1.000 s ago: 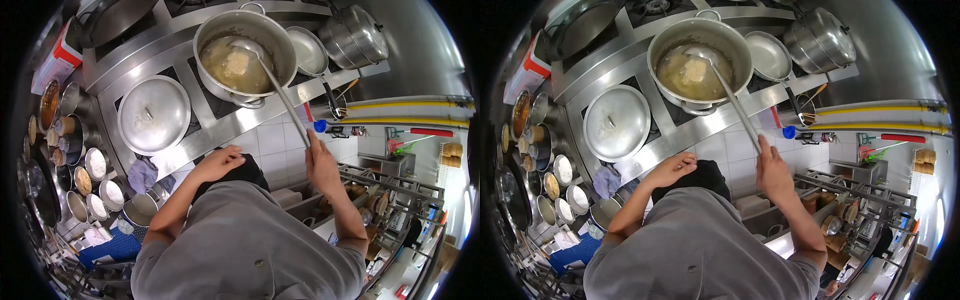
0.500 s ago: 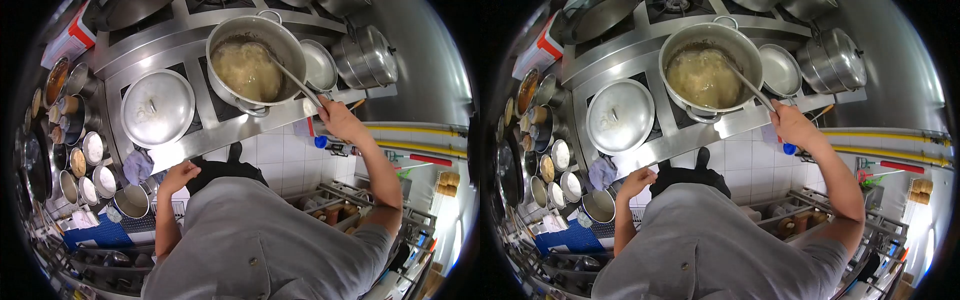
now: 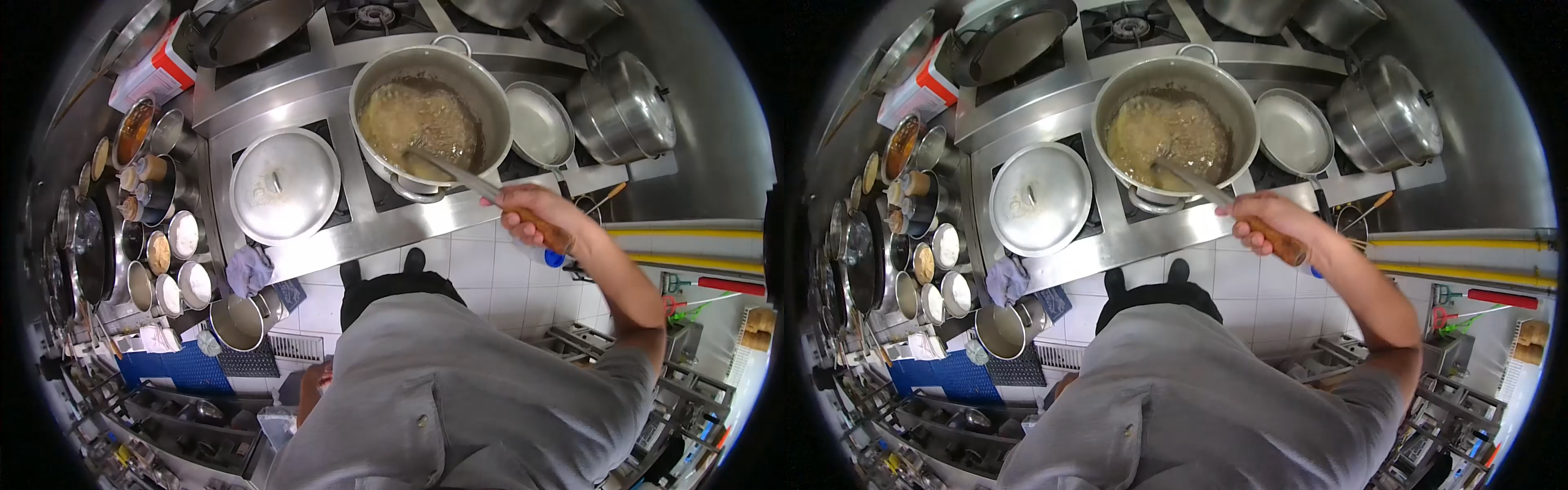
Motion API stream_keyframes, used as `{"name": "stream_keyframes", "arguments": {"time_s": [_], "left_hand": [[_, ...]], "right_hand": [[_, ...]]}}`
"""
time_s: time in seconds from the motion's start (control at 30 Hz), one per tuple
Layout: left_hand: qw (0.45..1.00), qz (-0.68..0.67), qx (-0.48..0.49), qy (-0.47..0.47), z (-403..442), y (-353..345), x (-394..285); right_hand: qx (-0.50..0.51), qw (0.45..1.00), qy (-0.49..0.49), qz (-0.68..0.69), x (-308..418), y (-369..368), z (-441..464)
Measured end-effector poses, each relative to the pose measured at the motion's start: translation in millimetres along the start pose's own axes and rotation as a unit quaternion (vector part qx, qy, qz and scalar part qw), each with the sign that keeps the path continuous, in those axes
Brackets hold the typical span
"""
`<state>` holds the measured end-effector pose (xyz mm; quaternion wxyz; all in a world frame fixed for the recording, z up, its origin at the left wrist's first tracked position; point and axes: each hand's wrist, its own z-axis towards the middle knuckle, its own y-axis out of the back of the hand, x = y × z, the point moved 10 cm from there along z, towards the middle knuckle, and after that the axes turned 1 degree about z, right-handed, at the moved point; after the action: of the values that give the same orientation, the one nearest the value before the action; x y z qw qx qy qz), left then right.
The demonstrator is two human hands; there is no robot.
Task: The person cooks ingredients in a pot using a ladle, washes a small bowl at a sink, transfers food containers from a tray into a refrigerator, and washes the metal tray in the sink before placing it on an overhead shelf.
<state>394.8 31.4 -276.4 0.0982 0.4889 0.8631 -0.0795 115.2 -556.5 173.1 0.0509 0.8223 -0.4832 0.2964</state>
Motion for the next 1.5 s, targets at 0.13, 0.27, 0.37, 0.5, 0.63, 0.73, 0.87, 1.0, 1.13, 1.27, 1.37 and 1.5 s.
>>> {"name": "stream_keyframes", "arguments": {"time_s": [0.13,0.27,0.37,0.5,0.63,0.73,0.87,1.0,1.13,1.27,1.37,1.5], "left_hand": [[1.0,-0.012,0.014,0.012,22.6,-7.9,-3.5],[0.995,0.084,-0.006,0.052,60.0,-3.1,-60.1],[0.989,0.145,-0.042,-0.006,41.7,-15.5,-137.9],[0.98,0.176,-0.032,-0.082,21.3,-34.5,-200.2],[0.98,0.185,-0.025,-0.062,33.1,-30.6,-192.3],[0.978,0.207,-0.019,0.0,57.0,-15.4,-153.3],[0.976,0.212,-0.031,0.039,73.3,4.1,-113.0],[0.985,0.163,-0.03,0.044,80.1,4.9,-95.8],[0.992,0.12,-0.032,0.004,85.4,-1.5,-102.2],[0.994,0.09,-0.035,-0.045,101.6,-3.3,-105.2],[0.996,0.067,-0.04,-0.035,105.8,-1.9,-99.0],[0.998,0.058,-0.031,-0.002,110.5,1.8,-80.3]], "right_hand": [[0.027,0.998,0.018,0.058,-14.0,-1.9,-19.7],[-0.058,0.99,0.068,-0.109,-23.3,7.8,-48.9],[-0.119,0.966,0.081,-0.215,-25.5,17.5,-59.7],[-0.224,0.869,0.131,-0.421,-9.7,23.9,-68.5],[-0.315,0.651,0.254,-0.642,17.2,14.2,-74.2],[-0.337,0.589,0.207,-0.705,25.2,26.6,-51.9],[-0.347,0.525,0.194,-0.753,38.0,33.9,-36.2],[-0.281,0.542,0.198,-0.767,49.1,31.9,-28.5],[-0.229,0.805,0.002,-0.547,58.9,5.6,-49.4],[-0.214,0.89,-0.068,-0.398,52.0,-2.9,-63.3],[-0.228,0.913,-0.073,-0.329,55.7,-14.5,-68.9],[-0.098,0.973,-0.075,-0.194,36.2,-35.0,-49.6]]}}
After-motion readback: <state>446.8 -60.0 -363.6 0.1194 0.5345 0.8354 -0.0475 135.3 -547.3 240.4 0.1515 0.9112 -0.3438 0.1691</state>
